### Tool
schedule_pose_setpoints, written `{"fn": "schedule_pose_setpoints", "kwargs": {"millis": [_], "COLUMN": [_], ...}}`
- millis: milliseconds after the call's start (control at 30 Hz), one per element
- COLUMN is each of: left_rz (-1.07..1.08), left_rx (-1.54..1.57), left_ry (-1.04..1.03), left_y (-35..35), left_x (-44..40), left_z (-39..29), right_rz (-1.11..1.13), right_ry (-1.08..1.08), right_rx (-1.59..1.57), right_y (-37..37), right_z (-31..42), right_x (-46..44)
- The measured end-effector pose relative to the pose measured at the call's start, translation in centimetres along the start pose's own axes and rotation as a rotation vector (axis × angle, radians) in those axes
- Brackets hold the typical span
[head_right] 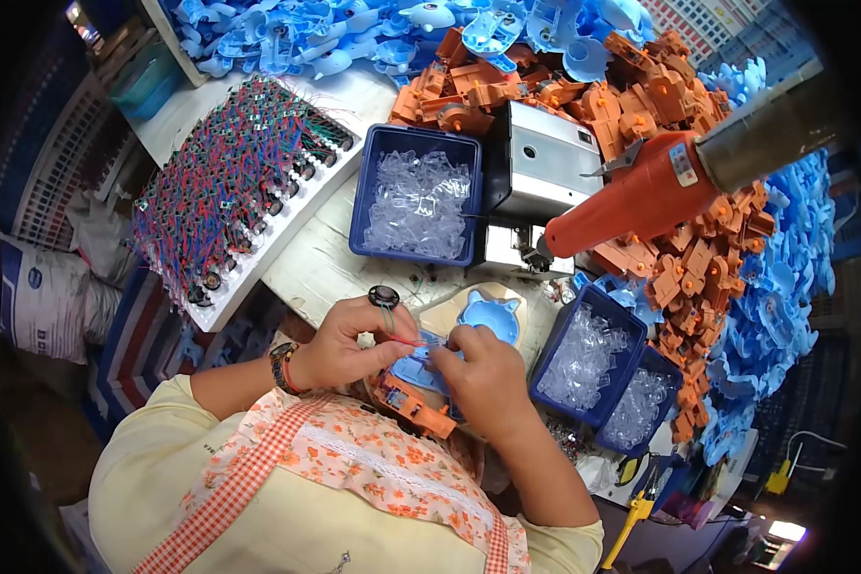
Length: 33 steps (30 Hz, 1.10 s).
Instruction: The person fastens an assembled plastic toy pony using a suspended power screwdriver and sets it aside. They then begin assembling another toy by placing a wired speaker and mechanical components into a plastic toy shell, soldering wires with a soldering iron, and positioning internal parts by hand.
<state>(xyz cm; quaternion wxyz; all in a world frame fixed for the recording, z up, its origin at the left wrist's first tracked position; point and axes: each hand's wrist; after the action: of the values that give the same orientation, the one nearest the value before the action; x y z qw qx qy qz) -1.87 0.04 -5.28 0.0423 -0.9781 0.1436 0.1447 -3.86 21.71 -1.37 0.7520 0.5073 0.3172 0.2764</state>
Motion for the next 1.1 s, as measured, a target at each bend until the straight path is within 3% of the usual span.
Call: {"fn": "schedule_pose_setpoints", "kwargs": {"millis": [133, 433, 867, 1033, 1100], "left_rz": [-0.012, -0.065, -0.045, -0.065, -0.060], "left_rx": [-0.015, 0.006, 0.023, 0.023, 0.026], "left_ry": [-0.033, 0.008, 0.061, 0.069, 0.102], "left_y": [-0.2, -0.4, -0.3, -0.6, -0.7], "left_x": [0.0, 0.5, 0.9, 0.7, 0.7], "left_z": [0.3, 0.2, 1.1, 1.1, 1.0], "right_rz": [0.144, 0.146, 0.277, 0.224, 0.022], "right_ry": [0.047, 0.101, 0.127, 0.074, 0.065], "right_rx": [0.127, 0.050, 0.228, 0.132, 0.027], "right_y": [0.5, 0.5, 0.9, 0.6, 1.0], "right_z": [-0.3, -1.4, -0.1, -0.7, -0.8], "right_x": [-0.7, -1.8, -2.8, -1.9, -0.6]}}
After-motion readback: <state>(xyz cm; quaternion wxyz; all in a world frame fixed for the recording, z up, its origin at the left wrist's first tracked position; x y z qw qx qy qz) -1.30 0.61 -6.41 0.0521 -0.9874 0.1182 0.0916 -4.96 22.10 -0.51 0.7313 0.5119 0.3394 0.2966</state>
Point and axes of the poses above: each hand's wrist, its own x-axis away from the middle knuckle, its own y-axis out of the back of the hand, z = x × y
